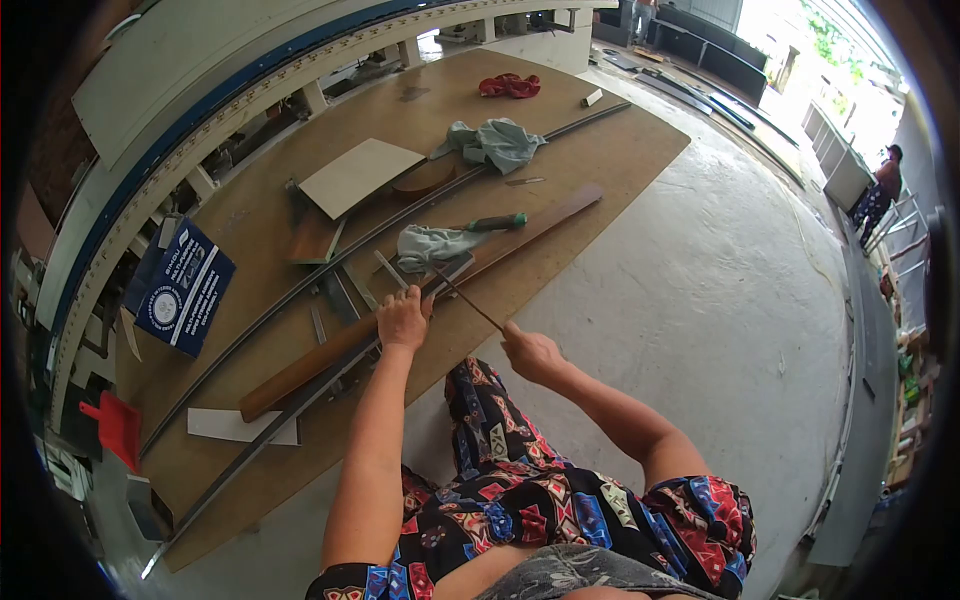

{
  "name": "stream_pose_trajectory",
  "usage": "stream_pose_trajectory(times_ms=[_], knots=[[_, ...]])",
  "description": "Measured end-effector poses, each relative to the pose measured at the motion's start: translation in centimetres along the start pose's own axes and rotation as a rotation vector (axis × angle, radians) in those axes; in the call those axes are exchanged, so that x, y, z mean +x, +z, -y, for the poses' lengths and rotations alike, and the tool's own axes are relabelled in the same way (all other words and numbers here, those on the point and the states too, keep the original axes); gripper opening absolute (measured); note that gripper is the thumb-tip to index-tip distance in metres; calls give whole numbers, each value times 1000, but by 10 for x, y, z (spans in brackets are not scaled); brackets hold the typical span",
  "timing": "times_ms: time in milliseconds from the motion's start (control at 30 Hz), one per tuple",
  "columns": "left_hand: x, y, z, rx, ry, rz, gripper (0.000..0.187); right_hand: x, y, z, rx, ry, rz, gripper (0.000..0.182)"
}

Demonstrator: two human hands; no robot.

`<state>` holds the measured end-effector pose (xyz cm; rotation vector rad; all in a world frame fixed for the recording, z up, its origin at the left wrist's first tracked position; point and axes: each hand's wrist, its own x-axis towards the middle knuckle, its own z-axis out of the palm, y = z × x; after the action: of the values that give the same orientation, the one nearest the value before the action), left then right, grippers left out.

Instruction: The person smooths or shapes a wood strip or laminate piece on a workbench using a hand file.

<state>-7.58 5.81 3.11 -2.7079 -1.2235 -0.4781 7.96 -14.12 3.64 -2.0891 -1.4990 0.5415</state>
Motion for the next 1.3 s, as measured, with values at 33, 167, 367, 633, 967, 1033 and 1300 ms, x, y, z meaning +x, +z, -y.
stream_pose_trajectory(times_ms=[33, 167, 367, 633, 967, 1033, 1300], knots=[[0, 1, 1, -1, 3, -5, 35, -14, -1, -5, -2, 22, 10, 18], [0, 1, 2, -2, 9, -15, 35, -37, -1, -20, 23, 52, 8, 18], [0, -1, 1, -12, 7, -30, 34, 15, -1, -5, -69, -74, -25, 21], [1, -7, -1, -20, -10, 5, 38, 90, 8, 30, -42, -122, -79, 16], [0, -6, -1, -34, -15, -5, 35, -21, 8, -16, -81, 43, 15, 17], [0, -6, 0, -29, -16, 3, 35, -28, 7, -22, -54, 33, 9, 17], [-1, -7, -1, -3, -12, -9, 38, 52, 12, 23, -56, -73, -46, 20]])
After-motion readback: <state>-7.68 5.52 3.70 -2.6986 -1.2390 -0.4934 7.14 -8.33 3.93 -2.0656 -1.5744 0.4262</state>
